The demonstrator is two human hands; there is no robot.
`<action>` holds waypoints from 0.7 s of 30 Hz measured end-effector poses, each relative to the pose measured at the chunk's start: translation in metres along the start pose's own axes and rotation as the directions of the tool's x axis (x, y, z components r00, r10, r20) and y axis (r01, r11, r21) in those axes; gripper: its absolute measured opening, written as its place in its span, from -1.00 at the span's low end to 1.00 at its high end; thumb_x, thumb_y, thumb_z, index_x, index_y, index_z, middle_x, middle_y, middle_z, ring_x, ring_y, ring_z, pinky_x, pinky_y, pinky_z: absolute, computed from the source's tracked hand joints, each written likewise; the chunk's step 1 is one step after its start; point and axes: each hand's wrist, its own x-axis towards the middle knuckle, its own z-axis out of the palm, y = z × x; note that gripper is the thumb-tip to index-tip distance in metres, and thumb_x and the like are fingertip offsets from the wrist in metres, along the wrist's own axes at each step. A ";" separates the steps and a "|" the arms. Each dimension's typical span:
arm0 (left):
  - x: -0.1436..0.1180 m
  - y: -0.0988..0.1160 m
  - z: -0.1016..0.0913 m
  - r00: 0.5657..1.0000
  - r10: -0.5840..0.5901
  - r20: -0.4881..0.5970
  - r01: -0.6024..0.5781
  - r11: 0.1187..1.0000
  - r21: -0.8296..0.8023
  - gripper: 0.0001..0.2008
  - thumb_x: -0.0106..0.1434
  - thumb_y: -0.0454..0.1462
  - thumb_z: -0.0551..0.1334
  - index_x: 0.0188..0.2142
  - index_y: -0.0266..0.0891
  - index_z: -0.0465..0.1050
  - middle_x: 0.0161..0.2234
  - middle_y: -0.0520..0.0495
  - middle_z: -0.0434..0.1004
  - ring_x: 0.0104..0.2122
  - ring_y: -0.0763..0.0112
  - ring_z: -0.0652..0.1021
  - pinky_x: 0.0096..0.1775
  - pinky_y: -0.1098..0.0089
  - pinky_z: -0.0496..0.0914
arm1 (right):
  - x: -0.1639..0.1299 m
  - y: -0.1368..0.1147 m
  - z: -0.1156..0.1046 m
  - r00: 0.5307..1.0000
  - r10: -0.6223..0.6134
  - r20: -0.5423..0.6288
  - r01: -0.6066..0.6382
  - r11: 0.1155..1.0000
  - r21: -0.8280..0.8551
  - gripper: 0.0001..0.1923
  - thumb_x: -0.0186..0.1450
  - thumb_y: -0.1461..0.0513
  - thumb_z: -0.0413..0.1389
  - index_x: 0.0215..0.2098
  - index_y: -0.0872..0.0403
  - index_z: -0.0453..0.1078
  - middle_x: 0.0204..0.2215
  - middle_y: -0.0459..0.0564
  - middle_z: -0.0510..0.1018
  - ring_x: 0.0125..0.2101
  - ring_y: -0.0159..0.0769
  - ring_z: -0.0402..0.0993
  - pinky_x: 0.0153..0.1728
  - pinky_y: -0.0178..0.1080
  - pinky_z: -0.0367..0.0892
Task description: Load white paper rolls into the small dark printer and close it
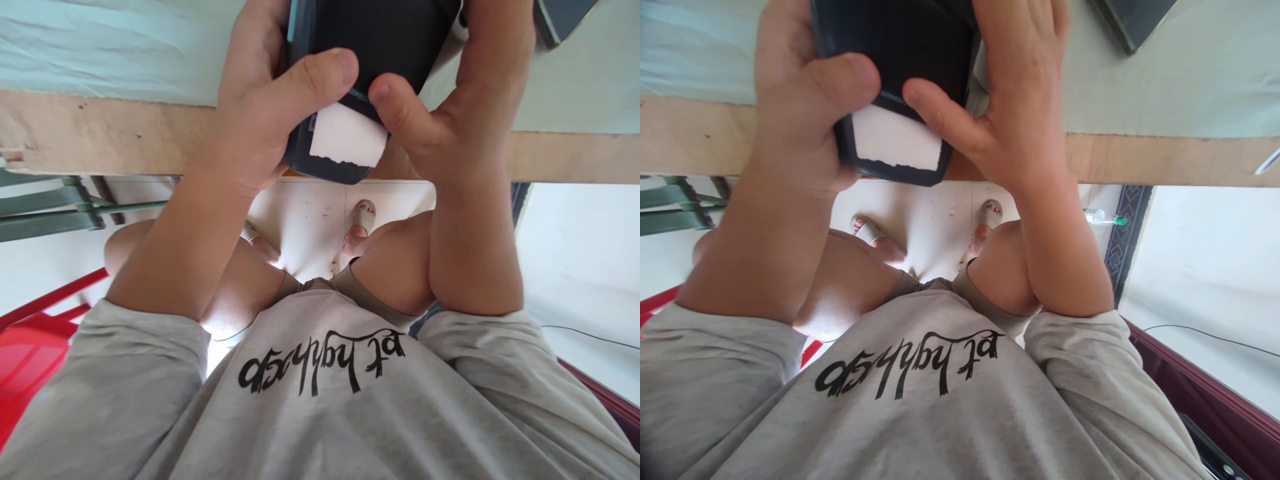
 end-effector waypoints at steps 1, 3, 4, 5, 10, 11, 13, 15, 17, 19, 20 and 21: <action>0.000 0.003 0.002 1.000 -0.009 -0.010 0.009 1.000 -0.006 -0.61 0.12 -0.17 0.29 -0.09 -0.29 0.36 -0.24 0.00 0.40 -0.01 0.14 0.54 -0.14 0.28 0.49 | 0.000 0.000 0.001 1.000 -0.001 -0.006 0.001 1.000 -0.001 -0.30 0.28 -0.08 -0.09 0.22 0.20 0.17 0.12 -0.11 0.31 0.23 -0.29 0.25 0.36 -0.19 0.16; 0.001 0.008 0.007 0.999 -0.024 -0.038 0.023 1.000 -0.021 -0.75 0.30 -0.17 0.10 -0.18 -0.29 0.41 -0.28 0.00 0.35 0.17 0.12 0.42 0.04 0.19 0.44 | 0.001 -0.001 0.001 1.000 -0.006 -0.012 0.006 1.000 -0.013 -0.34 0.28 -0.05 -0.06 0.24 0.14 0.17 0.13 -0.12 0.31 0.21 -0.30 0.26 0.36 -0.18 0.15; 0.001 0.011 0.010 0.998 -0.030 -0.060 0.027 0.999 -0.036 -0.71 0.36 -0.17 0.00 -0.25 -0.28 0.41 -0.31 0.00 0.33 0.23 0.13 0.36 0.11 0.16 0.41 | 0.001 -0.002 0.000 1.000 0.002 0.000 -0.002 1.000 -0.014 -0.35 0.28 -0.03 -0.05 0.24 0.10 0.17 0.13 -0.14 0.32 0.23 -0.29 0.23 0.37 -0.20 0.12; 0.001 0.013 0.012 0.994 -0.039 -0.103 0.034 0.998 -0.050 -0.64 0.40 -0.18 -0.09 -0.32 -0.28 0.40 -0.34 0.00 0.28 0.27 0.15 0.31 0.15 0.14 0.38 | 0.001 -0.005 -0.001 0.999 0.052 -0.011 -0.052 0.999 0.016 -0.38 0.29 -0.02 -0.10 0.23 0.08 0.20 0.11 -0.19 0.33 0.26 -0.31 0.19 0.36 -0.25 0.11; 0.002 0.018 0.018 0.949 -0.138 -0.283 0.110 0.988 -0.111 -0.58 0.45 -0.34 -0.24 -0.40 -0.33 0.29 -0.37 -0.03 0.29 0.21 0.25 0.39 0.18 0.15 0.37 | 0.000 -0.019 -0.008 0.951 0.285 -0.124 -0.258 0.946 0.195 -0.05 0.18 0.08 -0.72 0.07 0.06 0.40 0.08 -0.33 0.31 0.22 -0.42 0.23 0.22 -0.34 0.16; 0.003 0.018 0.018 0.949 -0.140 -0.281 0.114 0.988 -0.109 -0.59 0.45 -0.34 -0.24 -0.38 -0.34 0.30 -0.35 -0.04 0.34 0.17 0.26 0.43 0.17 0.17 0.40 | -0.001 -0.020 -0.009 0.974 0.191 -0.119 -0.176 0.976 0.129 -0.06 0.21 0.07 -0.72 0.11 0.05 0.37 0.10 -0.31 0.31 0.23 -0.39 0.21 0.26 -0.31 0.15; 0.002 0.019 0.019 0.944 -0.129 -0.304 0.110 0.991 -0.077 -0.59 0.46 -0.33 -0.22 -0.39 -0.33 0.30 -0.36 -0.03 0.36 0.13 0.29 0.46 0.13 0.22 0.45 | -0.002 -0.018 -0.008 0.996 0.013 -0.089 -0.014 1.000 -0.010 -0.16 0.28 0.02 -0.62 0.12 0.07 0.34 0.02 -0.25 0.37 0.28 -0.33 0.13 0.31 -0.25 0.13; 0.002 0.021 0.021 0.925 -0.120 -0.360 0.122 0.992 -0.018 -0.59 0.46 -0.33 -0.18 -0.45 -0.32 0.28 -0.42 0.01 0.30 0.16 0.28 0.43 0.08 0.25 0.48 | -0.003 -0.014 -0.008 0.996 -0.020 -0.092 0.012 0.997 -0.081 -0.21 0.30 -0.05 -0.52 0.05 0.11 0.38 -0.09 -0.20 0.43 0.22 -0.32 0.22 0.25 -0.23 0.22; 0.002 0.023 0.024 0.907 -0.122 -0.404 0.145 0.989 0.028 -0.58 0.45 -0.33 -0.18 -0.49 -0.31 0.24 -0.44 0.03 0.24 0.21 0.25 0.37 0.02 0.24 0.50 | -0.001 -0.012 -0.009 0.999 -0.015 -0.049 0.008 0.989 -0.149 -0.27 0.29 -0.12 -0.38 0.07 0.12 0.35 -0.09 -0.18 0.41 0.10 -0.35 0.32 0.17 -0.21 0.28; 0.003 0.026 0.027 0.895 -0.139 -0.425 0.166 0.986 0.027 -0.58 0.45 -0.35 -0.18 -0.52 -0.31 0.20 -0.45 0.03 0.21 0.21 0.26 0.36 -0.04 0.28 0.52 | 0.001 -0.013 -0.011 1.000 0.015 0.008 -0.013 0.984 -0.176 -0.29 0.26 -0.16 -0.24 0.12 0.11 0.30 -0.04 -0.19 0.38 0.05 -0.38 0.34 0.17 -0.24 0.27; 0.004 0.027 0.027 0.889 -0.153 -0.431 0.179 0.984 0.020 -0.59 0.45 -0.38 -0.15 -0.54 -0.31 0.19 -0.46 0.03 0.19 0.17 0.30 0.40 -0.07 0.35 0.52 | 0.003 -0.015 -0.013 0.998 0.042 0.039 -0.035 0.984 -0.173 -0.27 0.25 -0.18 -0.21 0.14 0.10 0.29 -0.02 -0.19 0.39 0.06 -0.39 0.34 0.18 -0.26 0.26; 0.005 0.027 0.027 0.885 -0.167 -0.434 0.192 0.981 0.013 -0.60 0.44 -0.42 -0.11 -0.55 -0.30 0.18 -0.48 0.03 0.17 0.10 0.35 0.45 -0.09 0.43 0.50 | 0.004 -0.018 -0.015 0.994 0.078 0.073 -0.065 0.984 -0.166 -0.24 0.23 -0.21 -0.20 0.15 0.10 0.28 -0.01 -0.20 0.39 0.07 -0.38 0.34 0.19 -0.27 0.24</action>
